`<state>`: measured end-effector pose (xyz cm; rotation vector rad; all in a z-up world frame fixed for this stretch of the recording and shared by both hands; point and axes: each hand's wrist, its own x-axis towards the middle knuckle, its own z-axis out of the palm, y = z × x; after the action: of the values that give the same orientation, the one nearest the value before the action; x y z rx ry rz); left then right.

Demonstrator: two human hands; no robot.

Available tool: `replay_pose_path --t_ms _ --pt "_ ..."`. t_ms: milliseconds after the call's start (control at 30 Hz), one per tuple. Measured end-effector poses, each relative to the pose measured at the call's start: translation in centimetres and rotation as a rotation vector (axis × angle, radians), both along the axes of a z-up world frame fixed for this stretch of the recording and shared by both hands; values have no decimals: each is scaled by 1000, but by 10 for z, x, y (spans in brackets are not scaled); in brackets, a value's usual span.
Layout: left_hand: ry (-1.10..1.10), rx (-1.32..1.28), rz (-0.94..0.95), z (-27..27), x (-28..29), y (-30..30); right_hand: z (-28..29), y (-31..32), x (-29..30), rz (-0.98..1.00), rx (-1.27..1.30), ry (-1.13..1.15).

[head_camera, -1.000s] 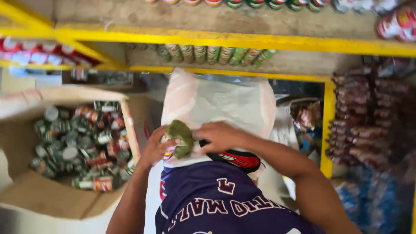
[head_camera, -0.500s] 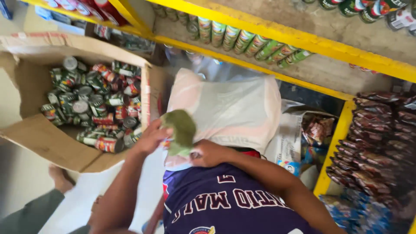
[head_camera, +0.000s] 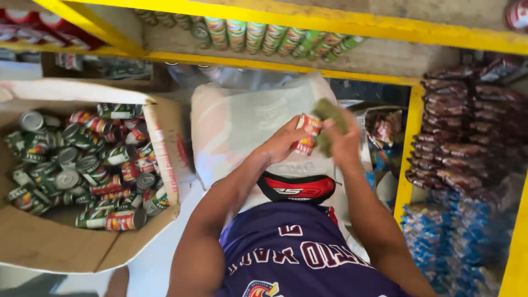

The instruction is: The person cleans individual canned goods by holding each can with one hand and wiping its surface with a cloth held in the other hand, rotating the can as needed to clean all sides.

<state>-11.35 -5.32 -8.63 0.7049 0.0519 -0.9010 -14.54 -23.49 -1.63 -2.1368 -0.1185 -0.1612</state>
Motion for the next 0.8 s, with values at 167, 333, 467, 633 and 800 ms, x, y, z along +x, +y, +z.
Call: replay_pose_path --t_ms 167,333,467,633,800 --pt "46 1 -45 -15 -10 -1 4 -56 -23 -571 766 239" --pt "-161 265 -34 -15 -8 -11 13 -54 -45 -426 167 -26" --pt "176 202 31 1 -9 -9 15 -33 -48 -270 -198 -150" --pt "-17 370 230 -80 -53 -21 -4 13 -48 -2 -331 -164" --pt "-14 524 209 -31 -45 -19 -35 -2 -19 -199 -403 36"
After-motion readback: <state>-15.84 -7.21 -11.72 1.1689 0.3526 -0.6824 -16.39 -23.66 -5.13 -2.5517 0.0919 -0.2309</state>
